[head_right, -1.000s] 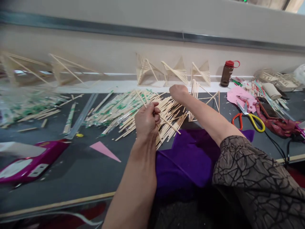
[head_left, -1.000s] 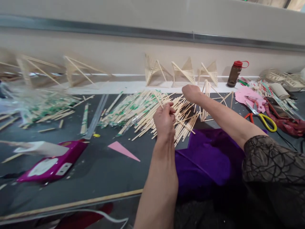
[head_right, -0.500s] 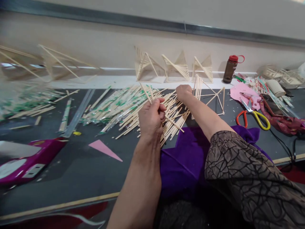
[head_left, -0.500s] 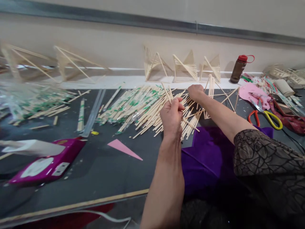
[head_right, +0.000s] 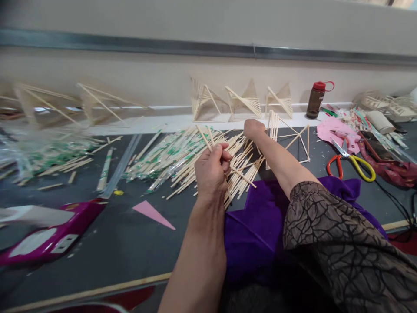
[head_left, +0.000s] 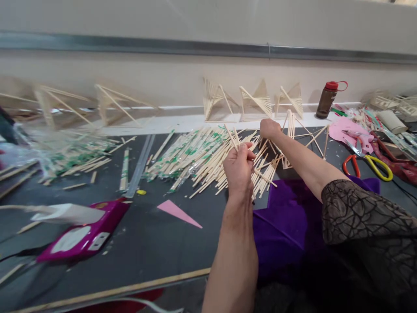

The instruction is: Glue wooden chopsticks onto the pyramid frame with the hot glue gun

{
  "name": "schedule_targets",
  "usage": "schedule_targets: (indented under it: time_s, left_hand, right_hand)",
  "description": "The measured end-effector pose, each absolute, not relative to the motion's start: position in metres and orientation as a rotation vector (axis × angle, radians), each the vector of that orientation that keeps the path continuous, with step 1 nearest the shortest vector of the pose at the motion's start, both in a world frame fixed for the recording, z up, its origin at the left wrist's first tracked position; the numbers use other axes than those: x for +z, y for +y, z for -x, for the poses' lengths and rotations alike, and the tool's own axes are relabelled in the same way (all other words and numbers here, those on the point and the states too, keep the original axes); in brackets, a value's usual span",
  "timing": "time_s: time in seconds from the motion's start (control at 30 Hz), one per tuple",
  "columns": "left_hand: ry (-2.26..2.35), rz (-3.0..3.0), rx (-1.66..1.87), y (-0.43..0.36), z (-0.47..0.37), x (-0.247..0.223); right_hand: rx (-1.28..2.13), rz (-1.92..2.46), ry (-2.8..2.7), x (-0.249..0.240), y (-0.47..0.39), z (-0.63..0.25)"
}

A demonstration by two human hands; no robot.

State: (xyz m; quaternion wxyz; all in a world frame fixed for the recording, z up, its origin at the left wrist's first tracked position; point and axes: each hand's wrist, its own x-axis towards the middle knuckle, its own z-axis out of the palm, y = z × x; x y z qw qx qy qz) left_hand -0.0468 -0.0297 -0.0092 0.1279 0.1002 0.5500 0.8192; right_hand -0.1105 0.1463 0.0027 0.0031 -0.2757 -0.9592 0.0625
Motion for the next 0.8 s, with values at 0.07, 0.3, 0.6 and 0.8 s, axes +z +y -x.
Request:
schedule_targets:
  time_s: [0.07, 0.3, 0.6, 0.8]
  left_hand:
    - [1.592, -0.268, 2.384, -0.03, 0.047, -0.009]
    - [1.567, -0.273, 2.401, -0.031, 0.053, -0.011]
    - [1.61, -0.277, 2.433, -0.032, 0.058, -0.016]
    - [1.628, -0.224, 2.471, -0.03, 0.062, -0.016]
  right_hand:
    - [0.25, 0.867, -2.938, 0.012, 0.145, 0.113]
    - [0.344, 0.596, -2.691, 0.058, 0.139, 0.111]
    - [0.914, 0.446, -2.456, 0.083, 0.117, 0.081]
    - [1.384, 0.588, -2.419, 0.072, 0.115, 0.078]
